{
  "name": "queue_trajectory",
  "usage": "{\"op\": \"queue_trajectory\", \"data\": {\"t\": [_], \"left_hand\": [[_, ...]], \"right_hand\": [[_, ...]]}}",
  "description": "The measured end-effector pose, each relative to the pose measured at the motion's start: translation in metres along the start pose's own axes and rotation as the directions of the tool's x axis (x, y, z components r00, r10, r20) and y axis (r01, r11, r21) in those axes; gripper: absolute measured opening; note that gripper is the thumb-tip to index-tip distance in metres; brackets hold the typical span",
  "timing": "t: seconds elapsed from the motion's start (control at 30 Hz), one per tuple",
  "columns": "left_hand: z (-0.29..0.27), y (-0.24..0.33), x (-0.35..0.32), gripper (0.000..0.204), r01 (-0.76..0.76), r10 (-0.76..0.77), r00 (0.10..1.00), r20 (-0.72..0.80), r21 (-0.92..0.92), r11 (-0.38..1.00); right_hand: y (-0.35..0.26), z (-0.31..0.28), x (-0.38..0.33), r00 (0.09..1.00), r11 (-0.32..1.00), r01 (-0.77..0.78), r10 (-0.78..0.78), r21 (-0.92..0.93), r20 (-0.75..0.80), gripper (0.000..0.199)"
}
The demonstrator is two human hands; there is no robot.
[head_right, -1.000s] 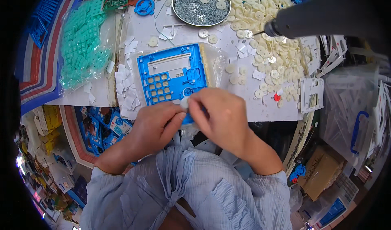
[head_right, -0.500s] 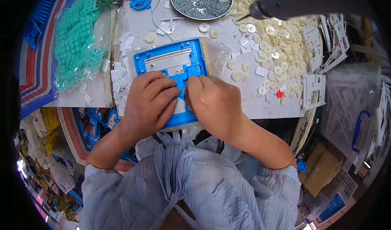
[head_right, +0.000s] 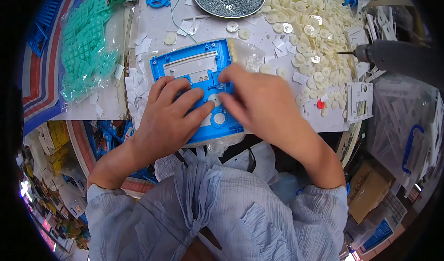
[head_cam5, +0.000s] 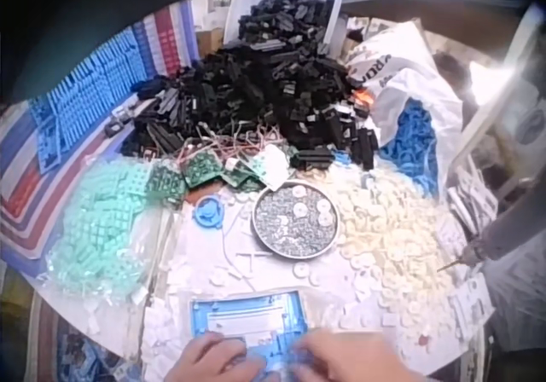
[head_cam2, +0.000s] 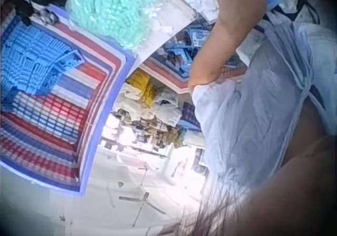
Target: Assembling a blue plastic toy component by installing a circuit board, connecting wires, and using an electric screwdriver.
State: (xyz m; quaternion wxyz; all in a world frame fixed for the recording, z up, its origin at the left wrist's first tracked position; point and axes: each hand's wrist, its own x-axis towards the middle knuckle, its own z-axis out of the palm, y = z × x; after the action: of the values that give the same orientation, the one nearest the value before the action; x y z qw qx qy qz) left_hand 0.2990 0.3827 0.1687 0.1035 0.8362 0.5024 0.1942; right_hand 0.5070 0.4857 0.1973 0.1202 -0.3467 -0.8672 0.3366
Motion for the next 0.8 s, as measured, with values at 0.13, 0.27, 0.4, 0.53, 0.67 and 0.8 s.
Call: {"op": "queue_trajectory", "data": {"t": [0.13,0.27,0.4,0.53,0.67,0.8], "left_hand": [[0.000,0.000,0.003,0.033,-0.110,0.110,0.993,0.038,0.010,0.994],[-0.002,0.000,0.008,0.033,-0.174,0.168,0.979,0.116,0.038,0.984],[-0.007,0.001,0.010,0.034,-0.206,0.194,0.971,0.139,0.082,0.975],[-0.025,0.001,0.032,0.028,-0.219,0.192,0.929,0.317,0.049,0.975],[-0.030,-0.051,0.111,0.015,-0.070,0.088,0.981,0.174,-0.104,0.992],[0.026,-0.124,0.180,0.015,-0.064,0.094,0.981,-0.173,0.173,0.983]], "right_hand": [[-0.007,-0.040,-0.029,0.953,0.969,-0.108,0.165,0.224,-0.255,0.028],[-0.010,-0.050,-0.064,0.794,0.982,-0.017,0.127,0.187,-0.594,0.028],[0.028,-0.098,-0.107,0.532,0.971,0.241,-0.122,0.011,-0.838,0.030],[0.039,-0.145,-0.035,0.527,0.734,0.629,-0.161,0.256,-0.834,0.071],[0.060,-0.160,0.018,0.817,0.649,0.537,-0.244,0.538,-0.522,0.050],[0.044,-0.136,0.060,0.852,0.631,0.510,-0.276,0.585,-0.446,0.044]]}}
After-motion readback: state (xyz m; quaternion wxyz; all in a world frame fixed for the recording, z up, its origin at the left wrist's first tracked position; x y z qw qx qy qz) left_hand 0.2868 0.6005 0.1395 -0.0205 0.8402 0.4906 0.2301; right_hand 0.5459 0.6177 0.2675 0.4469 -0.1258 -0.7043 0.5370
